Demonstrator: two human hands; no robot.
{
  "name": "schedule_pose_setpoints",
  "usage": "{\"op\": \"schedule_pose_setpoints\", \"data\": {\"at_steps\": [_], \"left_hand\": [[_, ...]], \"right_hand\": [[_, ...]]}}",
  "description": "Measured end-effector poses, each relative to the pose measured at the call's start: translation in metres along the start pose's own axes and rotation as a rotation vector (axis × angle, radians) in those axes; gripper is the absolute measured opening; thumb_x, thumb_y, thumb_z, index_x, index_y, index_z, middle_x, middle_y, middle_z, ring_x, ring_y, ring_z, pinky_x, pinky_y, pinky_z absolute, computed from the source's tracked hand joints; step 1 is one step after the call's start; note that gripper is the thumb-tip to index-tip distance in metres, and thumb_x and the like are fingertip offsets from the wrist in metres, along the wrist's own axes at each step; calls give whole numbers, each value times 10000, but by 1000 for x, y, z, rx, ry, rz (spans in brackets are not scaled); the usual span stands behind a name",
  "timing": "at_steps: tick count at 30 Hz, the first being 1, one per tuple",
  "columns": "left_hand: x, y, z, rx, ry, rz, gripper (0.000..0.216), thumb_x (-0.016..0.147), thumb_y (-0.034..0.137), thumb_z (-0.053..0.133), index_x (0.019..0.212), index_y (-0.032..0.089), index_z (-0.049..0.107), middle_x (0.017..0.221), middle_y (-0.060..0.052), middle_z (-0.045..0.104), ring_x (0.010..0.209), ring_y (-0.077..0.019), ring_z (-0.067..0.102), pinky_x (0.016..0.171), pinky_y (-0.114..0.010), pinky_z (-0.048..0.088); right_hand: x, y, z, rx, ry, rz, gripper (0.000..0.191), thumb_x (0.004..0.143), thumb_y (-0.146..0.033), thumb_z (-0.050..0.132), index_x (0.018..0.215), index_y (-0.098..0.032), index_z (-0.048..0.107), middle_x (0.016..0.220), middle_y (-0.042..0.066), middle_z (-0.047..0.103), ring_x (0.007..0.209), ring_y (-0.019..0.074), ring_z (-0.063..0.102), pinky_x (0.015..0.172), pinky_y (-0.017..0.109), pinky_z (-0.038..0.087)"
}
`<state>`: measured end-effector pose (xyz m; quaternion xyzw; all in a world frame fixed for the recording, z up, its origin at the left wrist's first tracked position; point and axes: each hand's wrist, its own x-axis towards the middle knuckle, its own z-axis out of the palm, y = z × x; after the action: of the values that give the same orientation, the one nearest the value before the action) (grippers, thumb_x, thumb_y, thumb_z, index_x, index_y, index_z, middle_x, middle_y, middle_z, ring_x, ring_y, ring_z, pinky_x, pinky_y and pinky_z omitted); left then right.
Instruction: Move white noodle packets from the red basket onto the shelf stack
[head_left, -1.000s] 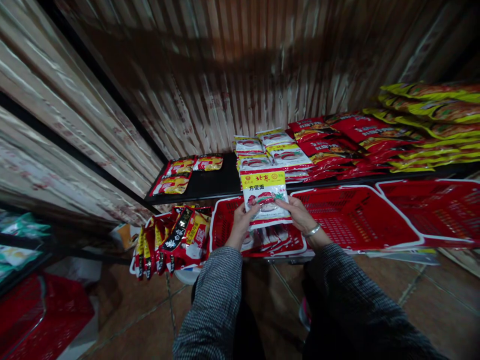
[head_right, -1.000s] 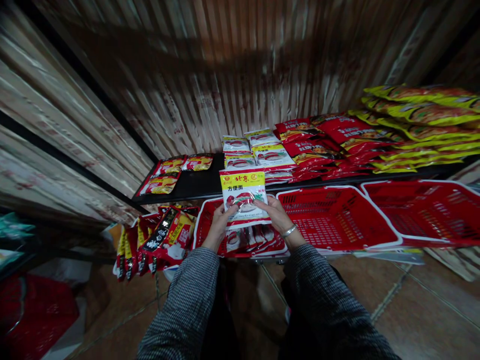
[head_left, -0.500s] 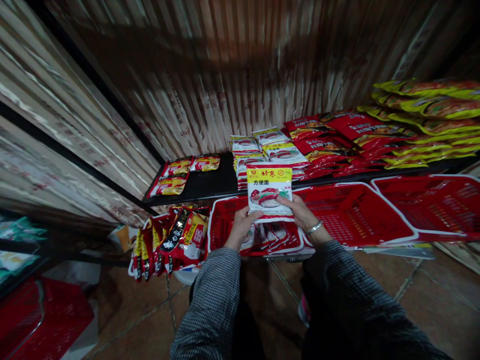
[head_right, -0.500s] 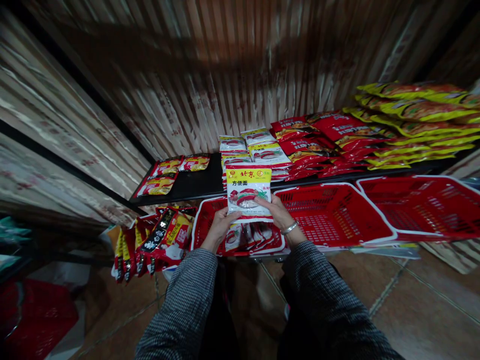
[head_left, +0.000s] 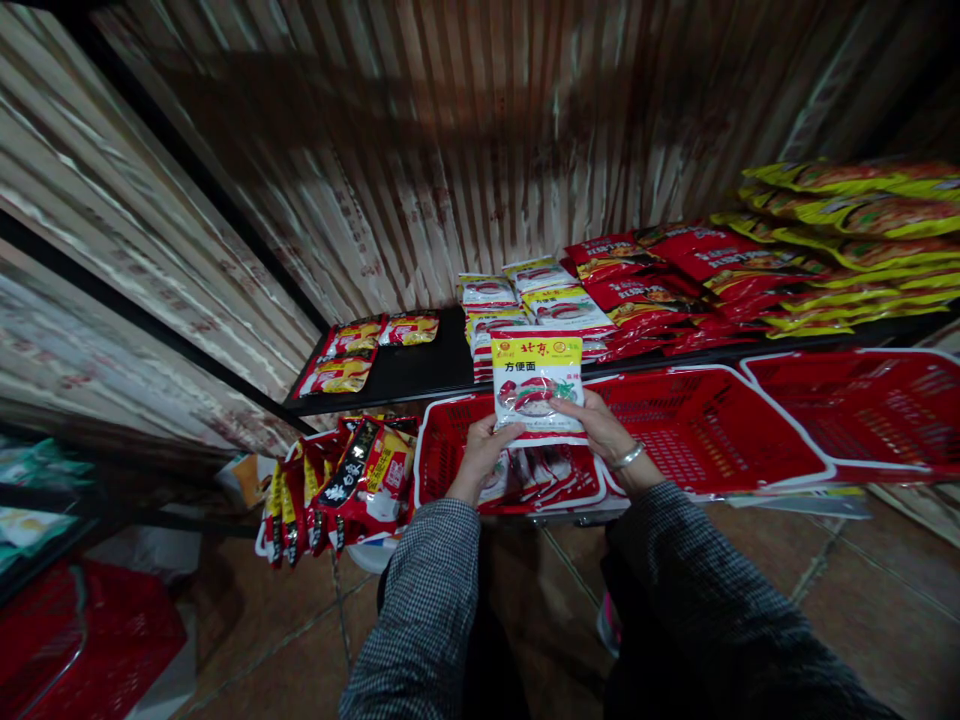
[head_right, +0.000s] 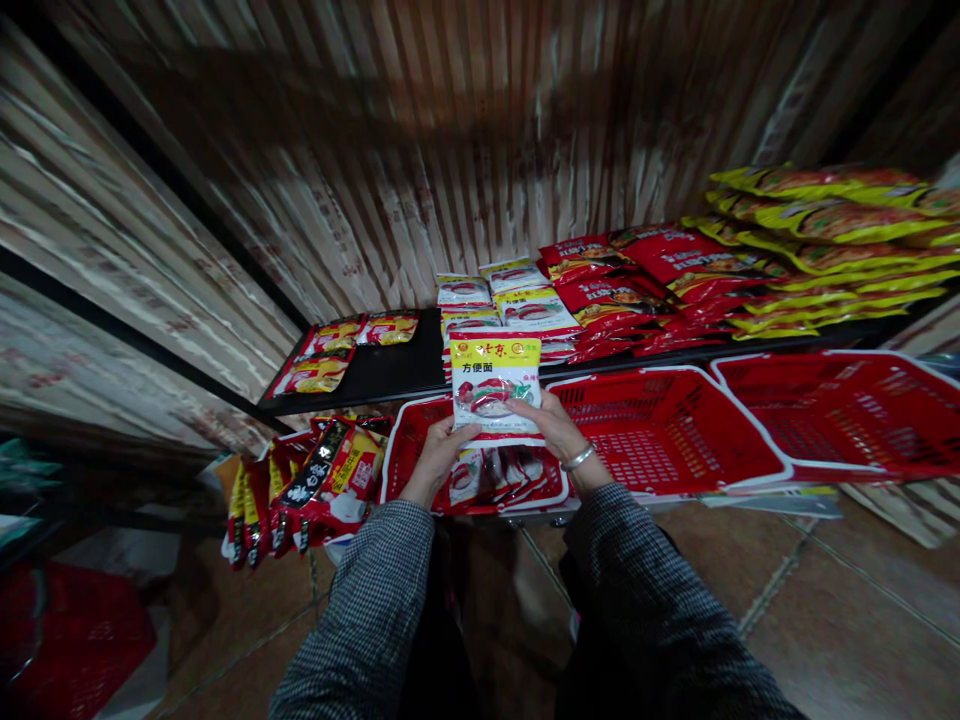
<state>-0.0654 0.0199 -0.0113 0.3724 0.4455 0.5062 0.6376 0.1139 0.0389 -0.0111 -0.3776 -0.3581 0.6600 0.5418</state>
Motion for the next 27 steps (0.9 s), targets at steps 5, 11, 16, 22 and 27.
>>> {"op": "schedule_pose_setpoints", "data": {"at_steps": [5, 11, 16, 22, 27], "left_hand": [[3, 0, -1, 31, 55, 23, 448, 451, 356, 869, 816, 135, 735, 768, -51, 727, 685, -180, 644, 735, -317, 490], [4, 1, -1, -69, 109, 29, 479, 423, 360, 880, 808, 120, 727, 731, -51, 727, 645, -177, 650, 704, -321, 499], [4, 8, -4, -143, 158, 54, 470, 460, 367, 870, 832, 121, 723, 749, -71, 734, 680, -199, 674, 736, -347, 511], [7, 12, -7, -139, 197, 52, 494, 429, 380, 878, 814, 111, 723, 729, -77, 731, 696, -218, 685, 768, -378, 519], [8, 12, -7, -154, 219, 54, 514, 425, 390, 878, 827, 113, 719, 739, -75, 733, 734, -233, 692, 788, -388, 520]], "right_hand": [[0, 1, -1, -38, -1, 13, 381, 562, -322, 839, 899, -199, 709, 876, 31, 755, 833, 250, 700, 818, 388, 527], [0, 3, 3, -75, -56, 11, 421, 583, -345, 828, 961, -206, 708, 921, 28, 750, 897, 250, 689, 858, 379, 510], [1, 1, 1, -67, -141, 32, 373, 624, -380, 798, 951, -222, 714, 932, 19, 747, 851, 221, 694, 850, 358, 513], [2, 5, -1, -67, -172, 32, 330, 624, -406, 795, 888, -220, 727, 855, 16, 749, 821, 216, 698, 858, 369, 508], [3, 8, 4, -67, -139, 16, 343, 606, -439, 800, 866, -227, 729, 825, 17, 748, 849, 242, 692, 860, 407, 511]]}}
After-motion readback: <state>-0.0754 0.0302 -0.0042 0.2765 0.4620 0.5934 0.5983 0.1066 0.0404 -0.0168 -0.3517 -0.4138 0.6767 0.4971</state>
